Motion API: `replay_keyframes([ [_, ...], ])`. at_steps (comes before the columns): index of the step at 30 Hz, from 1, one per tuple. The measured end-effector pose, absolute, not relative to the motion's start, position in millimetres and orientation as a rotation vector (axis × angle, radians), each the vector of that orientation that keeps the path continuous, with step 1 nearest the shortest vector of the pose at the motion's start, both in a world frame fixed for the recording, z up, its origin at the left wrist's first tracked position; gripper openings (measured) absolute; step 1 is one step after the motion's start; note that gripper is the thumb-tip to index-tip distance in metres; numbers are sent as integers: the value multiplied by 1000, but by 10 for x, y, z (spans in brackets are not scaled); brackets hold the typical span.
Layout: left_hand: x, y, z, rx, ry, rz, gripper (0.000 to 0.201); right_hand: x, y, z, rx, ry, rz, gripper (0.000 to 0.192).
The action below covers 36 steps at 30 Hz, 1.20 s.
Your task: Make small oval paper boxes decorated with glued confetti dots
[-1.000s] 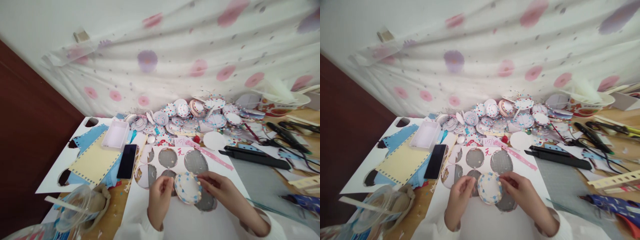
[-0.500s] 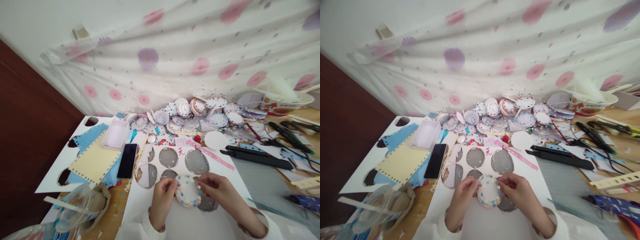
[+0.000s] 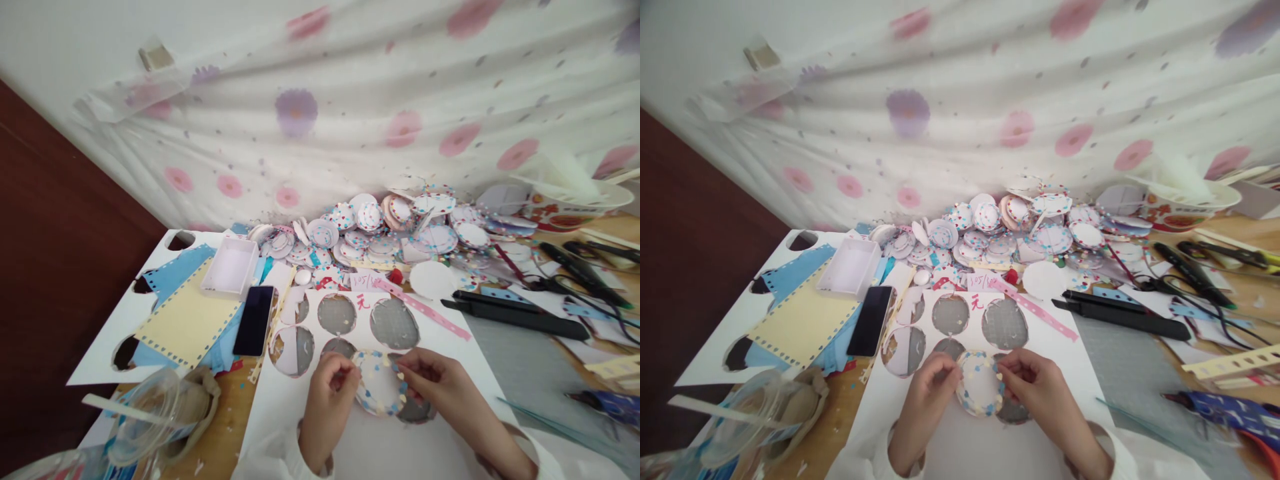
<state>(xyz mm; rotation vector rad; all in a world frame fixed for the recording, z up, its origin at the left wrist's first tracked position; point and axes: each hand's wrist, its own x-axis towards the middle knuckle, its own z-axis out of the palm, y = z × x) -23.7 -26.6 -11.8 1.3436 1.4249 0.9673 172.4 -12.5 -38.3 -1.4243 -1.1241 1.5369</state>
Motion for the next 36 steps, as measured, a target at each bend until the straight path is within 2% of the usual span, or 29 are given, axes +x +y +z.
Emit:
replay_keyframes([
  [5, -214, -291, -131, 1337, 1416, 992, 21, 1757, -132, -405, -1398, -1170, 1525, 38],
  [11, -228, -303, -130, 1349, 1459, 964, 24, 1813, -214, -341, -1305, -1296, 1335, 33],
  [15, -229, -327, -76, 1361, 1397, 974, 17, 1804, -284, -314, -1327, -1410, 1213, 27],
  [20, -172, -394, -62, 1625, 1362, 918, 57, 1798, -351, -263, -1341, -1536, 1055, 20],
  [23, -128, -431, -126, 1661, 1373, 863, 73, 1793, -379, -240, -1319, -1568, 1020, 16],
  [29, -90, -436, -225, 1643, 1350, 820, 86, 1738, -400, -256, -1297, -1596, 926, 12],
  [36, -93, -412, -235, 1695, 1357, 817, 85, 1704, -389, -240, -1278, -1687, 701, 9],
])
